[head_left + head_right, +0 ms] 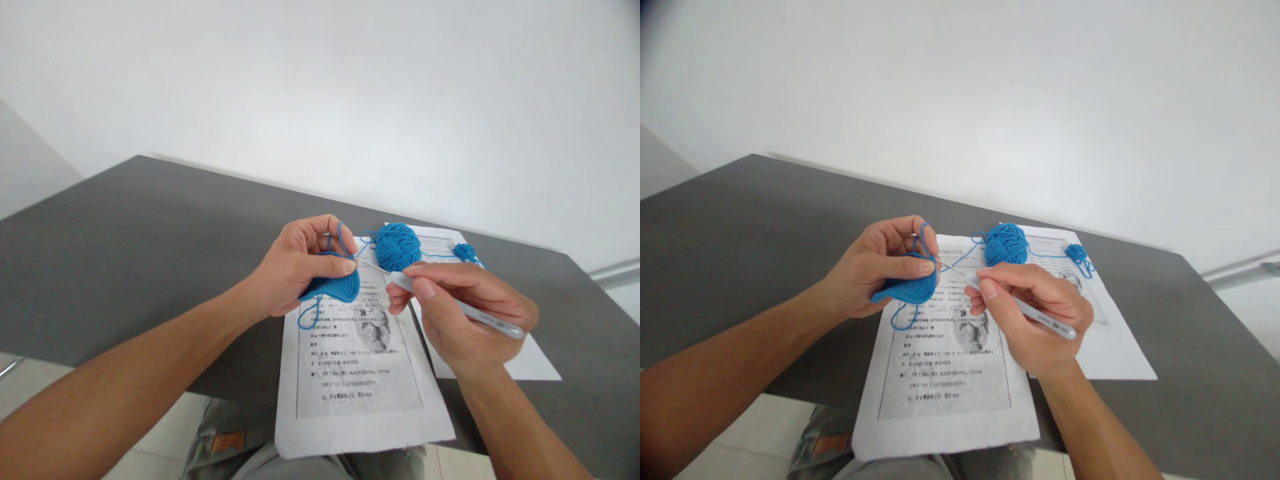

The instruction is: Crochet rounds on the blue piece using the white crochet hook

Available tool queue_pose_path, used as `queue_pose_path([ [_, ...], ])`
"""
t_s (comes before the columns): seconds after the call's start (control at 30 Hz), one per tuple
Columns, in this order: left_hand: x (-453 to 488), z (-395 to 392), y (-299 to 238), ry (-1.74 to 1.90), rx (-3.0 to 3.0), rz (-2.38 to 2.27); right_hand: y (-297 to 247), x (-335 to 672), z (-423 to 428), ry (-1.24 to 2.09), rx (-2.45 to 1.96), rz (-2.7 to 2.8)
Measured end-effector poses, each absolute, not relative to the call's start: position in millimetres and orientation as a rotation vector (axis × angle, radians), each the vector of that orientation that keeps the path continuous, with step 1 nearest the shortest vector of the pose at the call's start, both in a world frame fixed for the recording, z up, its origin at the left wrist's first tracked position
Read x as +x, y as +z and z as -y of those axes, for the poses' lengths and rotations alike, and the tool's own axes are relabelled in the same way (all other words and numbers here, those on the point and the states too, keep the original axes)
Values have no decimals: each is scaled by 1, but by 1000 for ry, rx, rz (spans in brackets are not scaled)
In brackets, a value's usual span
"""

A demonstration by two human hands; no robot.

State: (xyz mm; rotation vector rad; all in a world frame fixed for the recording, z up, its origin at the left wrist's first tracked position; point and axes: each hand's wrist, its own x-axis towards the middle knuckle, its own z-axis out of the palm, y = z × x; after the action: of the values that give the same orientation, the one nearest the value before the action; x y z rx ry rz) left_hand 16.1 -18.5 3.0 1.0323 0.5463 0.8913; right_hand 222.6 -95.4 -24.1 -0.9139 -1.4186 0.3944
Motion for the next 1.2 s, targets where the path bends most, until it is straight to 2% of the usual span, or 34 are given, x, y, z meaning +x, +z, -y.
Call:
queue_pose_path([
  [1.2, 18, 18, 2, 888, 1036, -534, -22, 222, 96, 331, -924, 1449],
])
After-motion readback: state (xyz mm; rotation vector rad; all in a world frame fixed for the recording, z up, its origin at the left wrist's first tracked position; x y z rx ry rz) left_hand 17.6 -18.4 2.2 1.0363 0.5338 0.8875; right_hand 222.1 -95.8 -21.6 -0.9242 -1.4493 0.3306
